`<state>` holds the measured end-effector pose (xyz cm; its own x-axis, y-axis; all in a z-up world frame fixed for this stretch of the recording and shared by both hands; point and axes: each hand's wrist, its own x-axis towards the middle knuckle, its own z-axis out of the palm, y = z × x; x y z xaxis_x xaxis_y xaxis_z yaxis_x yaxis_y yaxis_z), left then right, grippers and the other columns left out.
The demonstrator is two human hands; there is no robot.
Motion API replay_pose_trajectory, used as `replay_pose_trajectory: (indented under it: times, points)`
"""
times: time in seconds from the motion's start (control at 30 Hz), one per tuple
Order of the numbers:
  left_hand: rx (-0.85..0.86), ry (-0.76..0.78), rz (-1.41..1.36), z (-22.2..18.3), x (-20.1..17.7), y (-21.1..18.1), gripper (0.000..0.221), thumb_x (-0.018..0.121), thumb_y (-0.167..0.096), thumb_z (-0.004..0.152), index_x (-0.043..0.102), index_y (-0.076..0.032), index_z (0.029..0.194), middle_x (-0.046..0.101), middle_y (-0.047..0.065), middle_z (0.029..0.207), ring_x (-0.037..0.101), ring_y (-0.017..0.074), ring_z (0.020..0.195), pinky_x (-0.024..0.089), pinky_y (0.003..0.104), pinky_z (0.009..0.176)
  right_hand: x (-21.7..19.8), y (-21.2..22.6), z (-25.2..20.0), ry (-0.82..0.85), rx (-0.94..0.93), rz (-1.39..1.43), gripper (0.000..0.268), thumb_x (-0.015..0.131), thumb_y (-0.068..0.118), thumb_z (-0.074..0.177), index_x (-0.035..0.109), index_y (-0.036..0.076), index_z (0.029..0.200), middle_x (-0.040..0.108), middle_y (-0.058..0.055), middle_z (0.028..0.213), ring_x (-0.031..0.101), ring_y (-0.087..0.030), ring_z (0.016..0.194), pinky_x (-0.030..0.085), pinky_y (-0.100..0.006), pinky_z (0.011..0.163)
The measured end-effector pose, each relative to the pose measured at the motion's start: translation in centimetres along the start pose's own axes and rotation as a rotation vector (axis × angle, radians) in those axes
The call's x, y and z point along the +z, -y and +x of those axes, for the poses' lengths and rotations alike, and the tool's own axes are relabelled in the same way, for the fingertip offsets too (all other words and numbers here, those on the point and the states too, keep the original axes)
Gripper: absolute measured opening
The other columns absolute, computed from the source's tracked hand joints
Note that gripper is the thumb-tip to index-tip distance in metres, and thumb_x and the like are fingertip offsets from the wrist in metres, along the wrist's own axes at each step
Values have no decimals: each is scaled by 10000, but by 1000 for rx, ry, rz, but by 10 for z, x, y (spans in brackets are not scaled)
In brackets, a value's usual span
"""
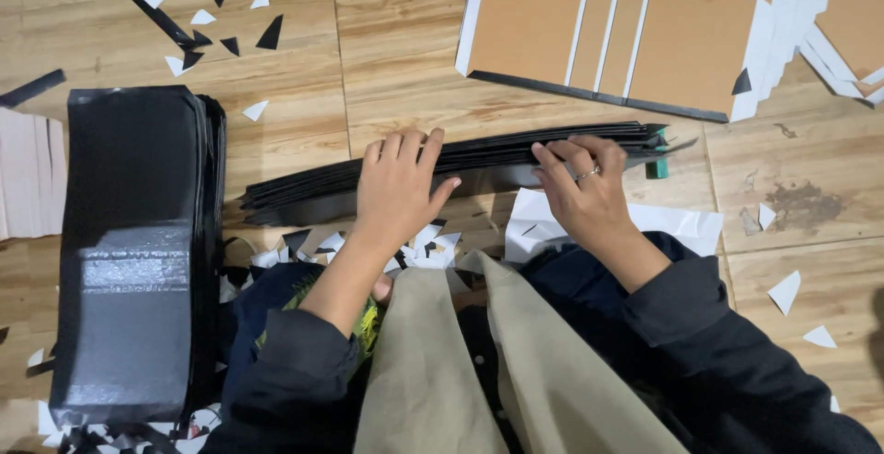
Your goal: Rapidly assembling folders by folding black covers over cardboard inserts and pressing edges with a tool.
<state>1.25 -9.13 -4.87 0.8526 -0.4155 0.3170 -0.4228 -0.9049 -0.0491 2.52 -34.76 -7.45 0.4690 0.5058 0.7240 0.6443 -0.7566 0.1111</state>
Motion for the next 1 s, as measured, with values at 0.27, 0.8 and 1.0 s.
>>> replay_pose_trajectory:
  times: [0.27,0.8,1.0]
  points:
    - [-1,31,-19,-3,1,-1,609,642,-452,805,477,-82,1260,524,97,1012,528,267,963,395,410,853,-4,-9,9,136,5,173,161,657,98,866,628,32,1011,551,-94,883,567,-292,807,469,-351,754]
    - [171,-8,-325,20,6,-24,280,574,-246,880,591,-192,1155,511,119,1191,507,305,1123,377,459,932,-24,-12,38,491,368,456,103,637,118,899,692,32,915,605,-93,751,585,-278,775,495,-332,698]
    - [162,128,-382,23,-5,-22,234,571,-341,897,599,-142,1018,465,88,1206,487,269,1130,381,423,927,-23,-13,42,650,598,517,66,683,111,834,695,48,849,629,-108,756,591,-291,793,492,-366,699]
